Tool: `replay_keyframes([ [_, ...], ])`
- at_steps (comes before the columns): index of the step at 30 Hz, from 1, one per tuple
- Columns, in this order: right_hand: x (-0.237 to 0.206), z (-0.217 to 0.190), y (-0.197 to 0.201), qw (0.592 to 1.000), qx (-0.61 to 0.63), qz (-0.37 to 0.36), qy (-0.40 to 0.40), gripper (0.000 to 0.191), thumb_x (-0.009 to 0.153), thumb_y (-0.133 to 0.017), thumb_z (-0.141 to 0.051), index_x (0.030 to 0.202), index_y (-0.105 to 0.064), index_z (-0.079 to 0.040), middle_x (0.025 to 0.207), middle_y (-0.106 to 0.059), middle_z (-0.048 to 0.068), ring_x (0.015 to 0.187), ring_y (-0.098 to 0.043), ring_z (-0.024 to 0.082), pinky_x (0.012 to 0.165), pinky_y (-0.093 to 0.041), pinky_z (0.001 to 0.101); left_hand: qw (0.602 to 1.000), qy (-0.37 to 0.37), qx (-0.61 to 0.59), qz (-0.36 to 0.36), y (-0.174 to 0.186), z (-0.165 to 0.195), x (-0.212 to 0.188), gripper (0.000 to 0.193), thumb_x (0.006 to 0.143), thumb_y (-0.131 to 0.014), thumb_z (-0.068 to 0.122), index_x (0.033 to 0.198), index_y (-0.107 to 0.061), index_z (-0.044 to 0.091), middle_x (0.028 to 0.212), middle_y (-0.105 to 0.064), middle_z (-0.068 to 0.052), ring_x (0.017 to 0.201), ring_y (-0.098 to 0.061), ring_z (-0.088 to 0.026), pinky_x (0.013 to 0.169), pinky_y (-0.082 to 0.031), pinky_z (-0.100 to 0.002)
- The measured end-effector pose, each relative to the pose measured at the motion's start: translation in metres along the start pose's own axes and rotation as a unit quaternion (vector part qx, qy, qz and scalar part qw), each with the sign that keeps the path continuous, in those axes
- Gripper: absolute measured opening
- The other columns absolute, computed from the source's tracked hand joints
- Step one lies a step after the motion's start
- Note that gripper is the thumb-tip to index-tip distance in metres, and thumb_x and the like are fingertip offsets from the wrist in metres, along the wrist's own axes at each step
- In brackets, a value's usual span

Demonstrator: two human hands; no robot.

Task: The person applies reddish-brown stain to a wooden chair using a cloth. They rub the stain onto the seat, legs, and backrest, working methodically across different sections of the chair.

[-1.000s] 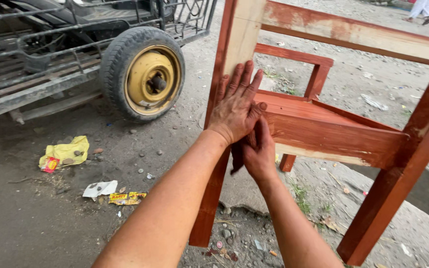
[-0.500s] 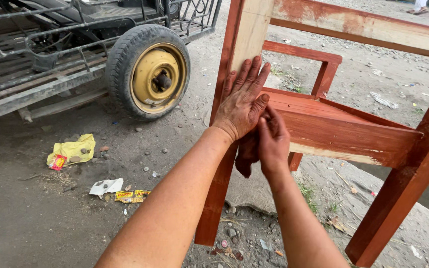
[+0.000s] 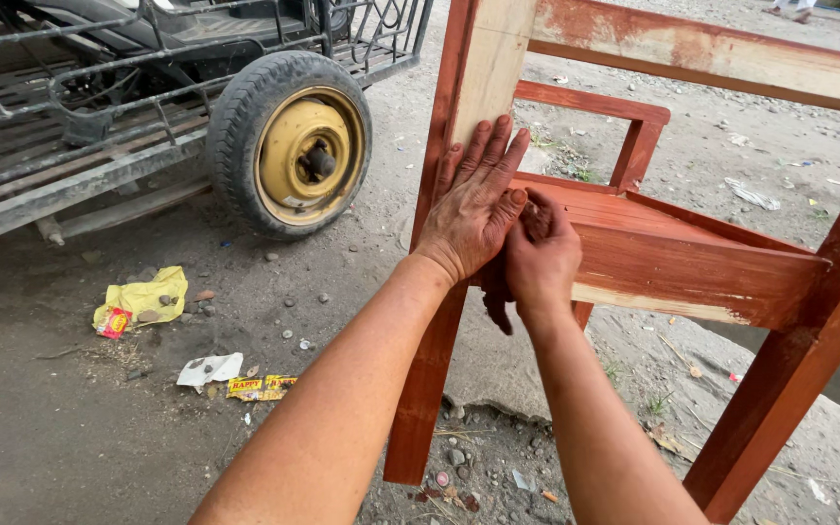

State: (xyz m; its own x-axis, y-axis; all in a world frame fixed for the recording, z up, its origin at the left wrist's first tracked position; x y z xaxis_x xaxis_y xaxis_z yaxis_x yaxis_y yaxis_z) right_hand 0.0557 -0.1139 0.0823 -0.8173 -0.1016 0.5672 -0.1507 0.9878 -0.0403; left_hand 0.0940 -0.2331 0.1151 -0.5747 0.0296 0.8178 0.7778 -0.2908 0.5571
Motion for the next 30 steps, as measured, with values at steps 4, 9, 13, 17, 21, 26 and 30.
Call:
replay_keyframes([
  [4, -0.019, 0.006, -0.013, 0.971, -0.210, 0.085, 0.080, 0.023, 0.083, -0.081, -0.015, 0.103, -0.072, -0.008, 0.094, -0.066, 0.013, 0.086, -0.066, 0.025, 0.079, -0.055, 0.0371, 1.000, -0.004, 0.018, 0.005, 0.000, 0.000, -0.002, 0.068, 0.109, -0.020, 0.060, 0.168, -0.022, 0.025, 0.177, -0.016, -0.003, 0.165, -0.012, -0.023, 0.134, -0.005, -0.046],
  [9, -0.053, 0.028, -0.008, 0.981, -0.170, 0.076, 0.062, 0.018, 0.086, -0.074, -0.010, 0.103, -0.074, -0.005, 0.096, -0.067, 0.012, 0.086, -0.066, 0.026, 0.079, -0.053, 0.0362, 0.999, -0.005, 0.051, 0.005, -0.005, 0.001, 0.002, 0.065, 0.110, -0.023, 0.057, 0.167, -0.023, 0.026, 0.177, -0.016, -0.003, 0.165, -0.012, -0.023, 0.134, -0.005, -0.046],
  [13, -0.068, 0.040, -0.005, 0.990, -0.122, 0.053, 0.047, 0.021, 0.086, -0.075, -0.011, 0.105, -0.074, -0.003, 0.099, -0.068, 0.012, 0.090, -0.069, 0.025, 0.083, -0.055, 0.0343, 0.998, -0.002, 0.063, 0.000, -0.007, 0.001, 0.001, 0.065, 0.110, -0.024, 0.056, 0.167, -0.023, 0.026, 0.177, -0.015, -0.003, 0.165, -0.011, -0.023, 0.134, -0.005, -0.046],
  [17, -0.076, 0.043, 0.000, 0.983, -0.182, 0.017, 0.011, 0.026, 0.081, -0.079, -0.011, 0.105, -0.076, -0.004, 0.104, -0.070, 0.010, 0.094, -0.070, 0.025, 0.085, -0.055, 0.0340, 0.996, 0.005, 0.093, -0.012, -0.007, 0.002, 0.000, 0.065, 0.109, -0.024, 0.058, 0.167, -0.023, 0.027, 0.176, -0.014, -0.002, 0.164, -0.009, -0.023, 0.132, -0.004, -0.047],
  [21, -0.092, 0.044, 0.007, 0.979, -0.197, -0.032, -0.029, 0.030, 0.076, -0.083, -0.011, 0.105, -0.077, -0.005, 0.106, -0.069, 0.011, 0.094, -0.070, 0.025, 0.085, -0.056, 0.0343, 0.997, 0.002, 0.075, -0.008, -0.006, 0.001, 0.000, 0.066, 0.109, -0.021, 0.058, 0.167, -0.022, 0.028, 0.177, -0.013, -0.001, 0.165, -0.009, -0.022, 0.133, -0.004, -0.047],
  [26, -0.091, 0.041, 0.017, 0.996, -0.059, 0.031, -0.053, 0.019, 0.085, -0.075, -0.006, 0.104, -0.076, -0.005, 0.107, -0.071, 0.009, 0.099, -0.071, 0.022, 0.089, -0.058, 0.0315, 1.000, 0.004, 0.019, -0.007, -0.004, -0.002, 0.001, 0.067, 0.110, -0.017, 0.059, 0.168, -0.022, 0.027, 0.177, -0.014, -0.001, 0.165, -0.009, -0.023, 0.134, -0.003, -0.047],
  [30, -0.042, 0.025, 0.014, 0.991, -0.064, 0.082, 0.082, 0.021, 0.089, -0.075, -0.005, 0.110, -0.073, -0.003, 0.111, -0.068, 0.010, 0.104, -0.068, 0.022, 0.094, -0.056, 0.0325, 1.000, -0.002, 0.020, -0.011, -0.002, -0.003, 0.000, 0.067, 0.110, -0.018, 0.060, 0.168, -0.023, 0.026, 0.177, -0.015, -0.003, 0.165, -0.010, -0.023, 0.134, -0.004, -0.046],
])
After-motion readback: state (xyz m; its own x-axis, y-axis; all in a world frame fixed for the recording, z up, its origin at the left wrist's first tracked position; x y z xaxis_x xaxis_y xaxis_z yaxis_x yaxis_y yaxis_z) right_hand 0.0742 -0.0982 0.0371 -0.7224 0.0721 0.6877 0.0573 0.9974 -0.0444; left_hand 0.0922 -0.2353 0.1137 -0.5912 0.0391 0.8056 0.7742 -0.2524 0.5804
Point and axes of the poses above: each hand's wrist, its own x-axis towards the middle knuckle, its own y-axis out of the back of the hand, z = x × y, the point moved 2 cm from there along x, towards the middle knuckle
